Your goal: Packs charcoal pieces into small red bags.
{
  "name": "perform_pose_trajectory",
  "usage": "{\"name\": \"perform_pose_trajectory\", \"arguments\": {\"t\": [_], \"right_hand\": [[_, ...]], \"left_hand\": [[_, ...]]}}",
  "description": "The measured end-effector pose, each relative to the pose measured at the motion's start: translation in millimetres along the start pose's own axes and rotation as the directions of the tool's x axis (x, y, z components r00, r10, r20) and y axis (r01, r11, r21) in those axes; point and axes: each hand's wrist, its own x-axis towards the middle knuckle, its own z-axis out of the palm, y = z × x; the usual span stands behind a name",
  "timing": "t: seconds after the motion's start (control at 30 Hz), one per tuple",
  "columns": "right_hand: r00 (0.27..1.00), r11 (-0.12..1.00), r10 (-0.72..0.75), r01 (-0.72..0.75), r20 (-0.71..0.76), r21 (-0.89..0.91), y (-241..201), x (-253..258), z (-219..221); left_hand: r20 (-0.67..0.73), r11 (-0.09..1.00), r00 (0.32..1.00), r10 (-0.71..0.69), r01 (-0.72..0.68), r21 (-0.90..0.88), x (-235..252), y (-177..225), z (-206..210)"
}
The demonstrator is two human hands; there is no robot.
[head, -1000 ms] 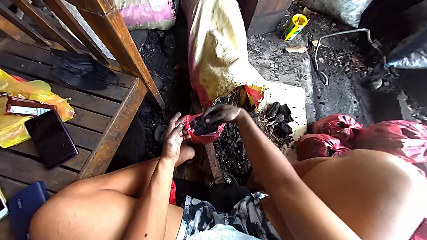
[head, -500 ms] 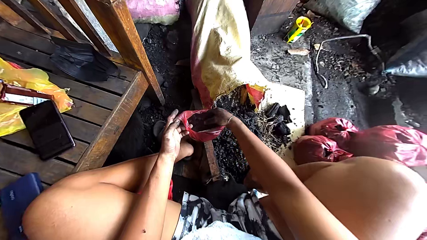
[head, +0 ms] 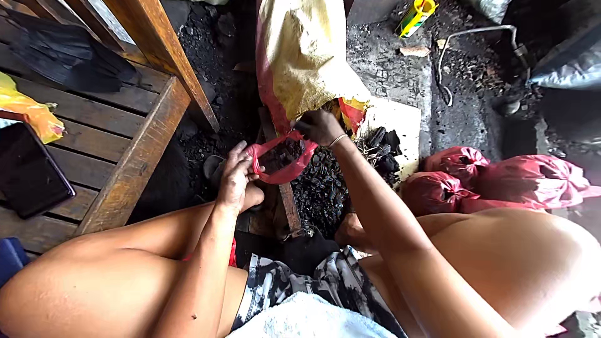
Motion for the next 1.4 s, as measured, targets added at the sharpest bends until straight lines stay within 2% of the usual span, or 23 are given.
{"name": "perform_pose_trajectory", "arguments": {"t": [0.07, 0.1, 0.13, 0.17, 0.2, 0.27, 0.33, 0.4, 0.43, 0.5, 0.6, 0.7, 0.77, 0.87, 0.97, 1.03, 1.1, 1.27, 1.37, 1.4], "right_hand": [[0.980, 0.997, 0.075, -0.072, -0.184, 0.025, 29.1, 3.2, -10.9], [0.964, 0.993, 0.114, -0.116, -0.239, 0.007, 48.5, 2.9, -12.3], [0.960, 0.984, 0.159, -0.173, -0.229, -0.043, 68.6, -1.0, -10.5], [0.968, 0.967, 0.211, -0.228, -0.138, -0.116, 85.2, -7.3, -6.2], [0.965, 0.946, 0.261, -0.252, 0.017, -0.202, 97.9, -15.8, 3.2], [0.886, 0.895, 0.353, -0.226, 0.300, -0.385, 120.5, -29.3, 42.0], [0.819, 0.822, 0.471, -0.273, 0.328, -0.499, 128.3, -43.8, 83.2], [0.806, 0.773, 0.535, -0.345, 0.254, -0.533, 120.1, -55.2, 99.4], [0.812, 0.771, 0.534, -0.355, 0.234, -0.528, 118.8, -55.5, 100.0], [0.825, 0.817, 0.486, -0.310, 0.289, -0.487, 123.0, -48.1, 87.6], [0.855, 0.925, 0.362, -0.280, 0.370, -0.257, 126.2, -32.4, 36.6], [0.948, 0.971, 0.214, -0.234, 0.237, 0.059, 110.8, -29.6, -25.5], [0.991, 0.975, 0.071, -0.092, 0.109, 0.201, 93.1, -29.3, -53.3], [0.986, 0.975, -0.164, 0.166, -0.022, 0.145, 46.7, -23.5, -53.3], [0.940, 0.944, -0.327, 0.330, 0.093, -0.015, 2.8, -18.9, -12.0], [0.923, 0.931, -0.289, 0.333, 0.253, -0.148, -0.6, -13.6, 15.4], [0.902, 0.916, -0.196, 0.309, 0.385, -0.256, 5.4, -9.9, 24.6], [0.896, 0.898, -0.158, 0.306, 0.415, -0.317, 11.0, -8.0, 21.3], [0.817, 0.867, 0.037, 0.261, 0.576, -0.425, 4.8, -16.1, 19.3], [0.790, 0.876, 0.057, 0.253, 0.610, -0.410, 7.1, -16.3, 17.1]], "left_hand": [[-0.051, 0.996, 0.998, 0.029, -0.033, -0.078, 3.4, 4.2, -2.6], [-0.075, 0.993, 0.997, 0.026, -0.034, -0.109, 4.1, 5.7, -2.8], [-0.090, 0.992, 0.996, 0.025, -0.035, -0.120, 4.2, 6.0, -2.1], [-0.084, 0.992, 0.996, 0.024, -0.034, -0.123, 3.9, 6.3, -1.5], [-0.074, 0.992, 0.997, 0.026, -0.035, -0.124, 3.0, 6.1, -1.0], [-0.062, 0.991, 0.998, 0.029, -0.037, -0.132, 1.7, 5.1, -0.4], [-0.070, 0.989, 0.997, 0.018, -0.028, -0.142, 0.9, 5.9, -0.5], [-0.082, 0.988, 0.997, 0.002, -0.014, -0.154, -1.1, 7.2, -2.6], [-0.085, 0.988, 0.996, -0.001, -0.012, -0.156, -2.0, 7.9, -3.7], [-0.079, 0.995, 0.997, 0.026, -0.033, -0.094, -4.9, 6.9, -2.5], [0.087, 0.975, 0.986, 0.142, -0.155, 0.157, -4.1, -6.4, 5.5], [0.195, 0.957, 0.972, 0.130, -0.175, 0.233, -3.5, -16.8, 12.1], [0.184, 0.971, 0.976, 0.119, -0.153, 0.186, -3.7, -14.2, 12.2], [0.142, 0.988, 0.981, 0.134, -0.143, 0.056, -1.5, -5.8, 9.7], [0.115, 0.990, 0.984, 0.139, -0.141, 0.010, 1.0, -2.9, 5.5], [0.105, 0.989, 0.984, 0.147, -0.148, 0.010, -0.5, -6.2, 2.5], [0.096, 0.988, 0.983, 0.155, -0.156, 0.007, -1.3, -7.9, -0.4], [0.069, 0.993, 0.991, 0.117, -0.117, 0.002, 1.2, -5.0, 3.4], [0.069, 0.995, 0.992, 0.102, -0.102, -0.014, 2.0, -5.2, 5.1], [0.063, 0.995, 0.993, 0.101, -0.100, -0.015, 1.6, -4.7, 4.0]]}}
